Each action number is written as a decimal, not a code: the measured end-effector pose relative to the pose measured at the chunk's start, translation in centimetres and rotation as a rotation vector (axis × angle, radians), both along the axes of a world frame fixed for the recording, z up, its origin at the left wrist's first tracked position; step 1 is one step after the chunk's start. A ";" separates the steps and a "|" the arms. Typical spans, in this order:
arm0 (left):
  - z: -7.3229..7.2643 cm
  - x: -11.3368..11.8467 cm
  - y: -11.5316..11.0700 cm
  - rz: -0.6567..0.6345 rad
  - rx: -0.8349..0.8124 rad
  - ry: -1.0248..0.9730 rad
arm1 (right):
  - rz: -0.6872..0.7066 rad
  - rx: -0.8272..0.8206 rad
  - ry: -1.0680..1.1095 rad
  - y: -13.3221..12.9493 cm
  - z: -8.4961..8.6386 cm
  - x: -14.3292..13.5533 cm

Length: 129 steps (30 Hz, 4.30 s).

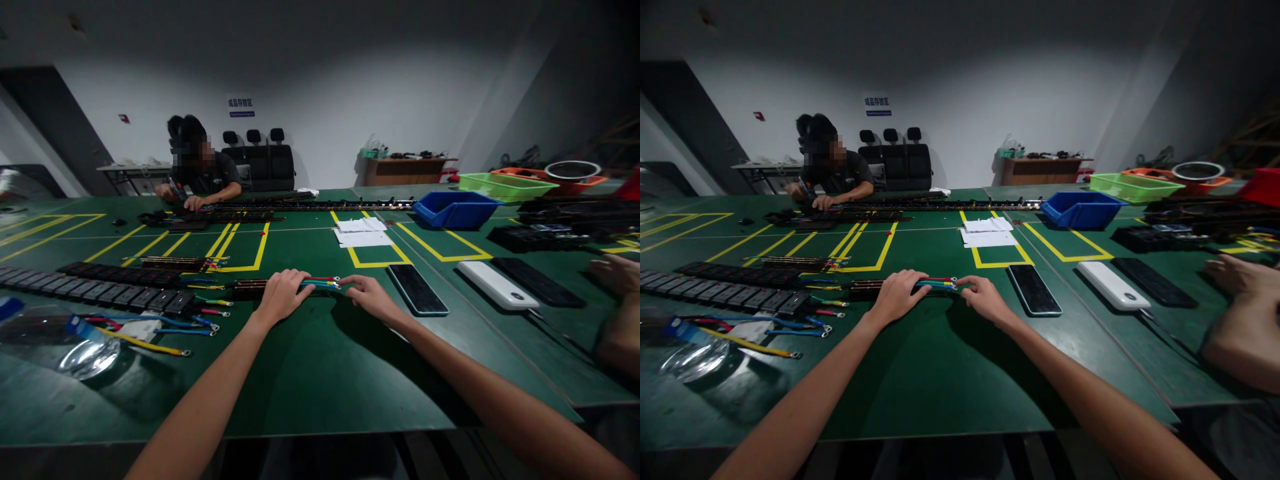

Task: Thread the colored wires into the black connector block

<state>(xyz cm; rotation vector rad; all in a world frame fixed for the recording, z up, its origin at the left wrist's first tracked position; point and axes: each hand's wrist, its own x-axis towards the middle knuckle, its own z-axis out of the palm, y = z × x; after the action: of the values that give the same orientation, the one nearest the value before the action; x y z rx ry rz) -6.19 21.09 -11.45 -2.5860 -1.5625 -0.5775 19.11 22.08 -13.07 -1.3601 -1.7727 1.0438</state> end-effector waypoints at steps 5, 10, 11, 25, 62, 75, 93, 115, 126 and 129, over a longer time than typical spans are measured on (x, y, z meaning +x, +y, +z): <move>0.2 0.1 0.0 -0.006 -0.003 0.002 | 0.008 0.047 0.089 -0.3 0.2 0.1; 0.3 0.1 0.0 -0.005 -0.016 0.002 | 0.011 0.091 0.094 -0.4 0.2 0.2; 0.2 0.1 0.0 -0.005 -0.010 0.004 | 0.007 0.097 0.071 -0.4 0.2 0.2; -0.1 -0.1 0.1 -0.010 0.032 -0.019 | 0.035 0.031 0.019 -0.1 0.3 0.0; -0.3 -0.2 0.3 -0.008 0.043 0.005 | 0.087 0.067 0.004 -0.3 0.8 0.3; -0.2 -0.2 0.2 0.003 0.046 0.011 | 0.073 0.001 -0.025 -0.1 0.3 0.0; -0.4 -0.3 0.4 -0.004 0.047 0.009 | 0.094 0.154 -0.099 -0.1 0.0 0.2; -0.3 -0.4 0.2 -0.001 0.032 0.002 | 0.094 0.073 -0.116 -0.4 0.5 0.0; -0.5 -0.5 0.5 -0.008 0.060 0.030 | 0.155 0.035 -0.196 -0.4 0.9 0.0; -0.6 -0.5 0.5 -0.015 0.065 0.016 | 0.151 0.042 -0.194 -0.5 0.8 0.0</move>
<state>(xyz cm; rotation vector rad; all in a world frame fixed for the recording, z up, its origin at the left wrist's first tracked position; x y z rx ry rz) -6.69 21.54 -12.05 -2.5503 -1.4948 -0.5967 19.11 21.62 -12.27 -1.3576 -2.0552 0.9743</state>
